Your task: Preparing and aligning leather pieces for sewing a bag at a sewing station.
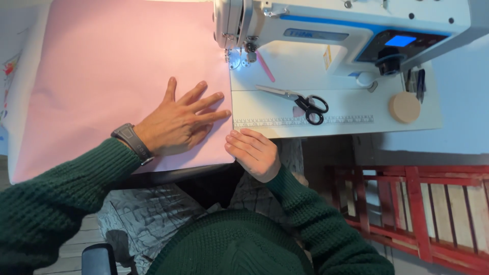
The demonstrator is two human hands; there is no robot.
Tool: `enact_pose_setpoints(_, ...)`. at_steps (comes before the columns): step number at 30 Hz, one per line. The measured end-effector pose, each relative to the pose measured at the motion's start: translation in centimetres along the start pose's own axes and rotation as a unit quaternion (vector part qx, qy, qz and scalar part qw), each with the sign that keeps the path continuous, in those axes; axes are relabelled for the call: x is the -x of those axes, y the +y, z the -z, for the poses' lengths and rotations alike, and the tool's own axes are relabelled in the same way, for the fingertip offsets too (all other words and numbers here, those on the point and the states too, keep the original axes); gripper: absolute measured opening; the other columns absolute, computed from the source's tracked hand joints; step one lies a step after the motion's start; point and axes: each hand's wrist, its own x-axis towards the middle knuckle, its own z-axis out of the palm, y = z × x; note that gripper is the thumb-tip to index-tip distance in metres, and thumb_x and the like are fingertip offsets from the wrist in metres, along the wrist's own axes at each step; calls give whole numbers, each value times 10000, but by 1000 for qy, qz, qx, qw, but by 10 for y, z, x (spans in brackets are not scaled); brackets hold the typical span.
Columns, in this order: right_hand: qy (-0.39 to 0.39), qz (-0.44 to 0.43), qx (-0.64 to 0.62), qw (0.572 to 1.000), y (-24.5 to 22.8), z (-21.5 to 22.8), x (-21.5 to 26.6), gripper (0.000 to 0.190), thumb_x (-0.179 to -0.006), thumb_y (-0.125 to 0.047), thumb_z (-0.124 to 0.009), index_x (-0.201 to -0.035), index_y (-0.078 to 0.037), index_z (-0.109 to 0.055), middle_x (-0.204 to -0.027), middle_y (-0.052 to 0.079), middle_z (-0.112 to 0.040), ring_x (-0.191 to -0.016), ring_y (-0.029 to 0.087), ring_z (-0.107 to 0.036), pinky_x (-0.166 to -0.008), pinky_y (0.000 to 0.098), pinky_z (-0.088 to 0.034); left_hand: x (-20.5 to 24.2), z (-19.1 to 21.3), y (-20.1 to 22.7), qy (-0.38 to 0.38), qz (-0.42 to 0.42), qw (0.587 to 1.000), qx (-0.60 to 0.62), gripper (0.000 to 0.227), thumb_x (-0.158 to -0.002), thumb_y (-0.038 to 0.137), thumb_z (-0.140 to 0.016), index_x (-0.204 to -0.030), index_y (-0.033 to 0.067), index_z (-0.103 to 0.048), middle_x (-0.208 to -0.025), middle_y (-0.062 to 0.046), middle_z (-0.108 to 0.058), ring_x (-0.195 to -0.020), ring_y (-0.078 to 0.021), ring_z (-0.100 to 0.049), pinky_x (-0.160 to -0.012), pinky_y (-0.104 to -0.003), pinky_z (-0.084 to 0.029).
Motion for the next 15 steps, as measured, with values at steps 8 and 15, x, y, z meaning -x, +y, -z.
enact_pose_setpoints(8,16,56,17,998,7,0,2,198,-1033,-123,-629,-933,-44,-781,-1075,123,-803,-997,262,-783,-951,416,-612,-2,21,28,-109,134,983,60,490,-973,522,-395,-1457,515,-474,-1630,-27,-369,-1513,-492,-209,-1046,-874,-91)
enact_pose_setpoints(15,10,63,29,998,0,2,1,187,-1028,-126,-631,-960,-37,-780,-1096,128,-798,-1012,271,-773,-942,422,-617,13,4,47,-58,210,975,53,485,-971,573,-424,-1453,533,-470,-1671,-108,-288,-1549,-476,-119,-1079,-841,-4)
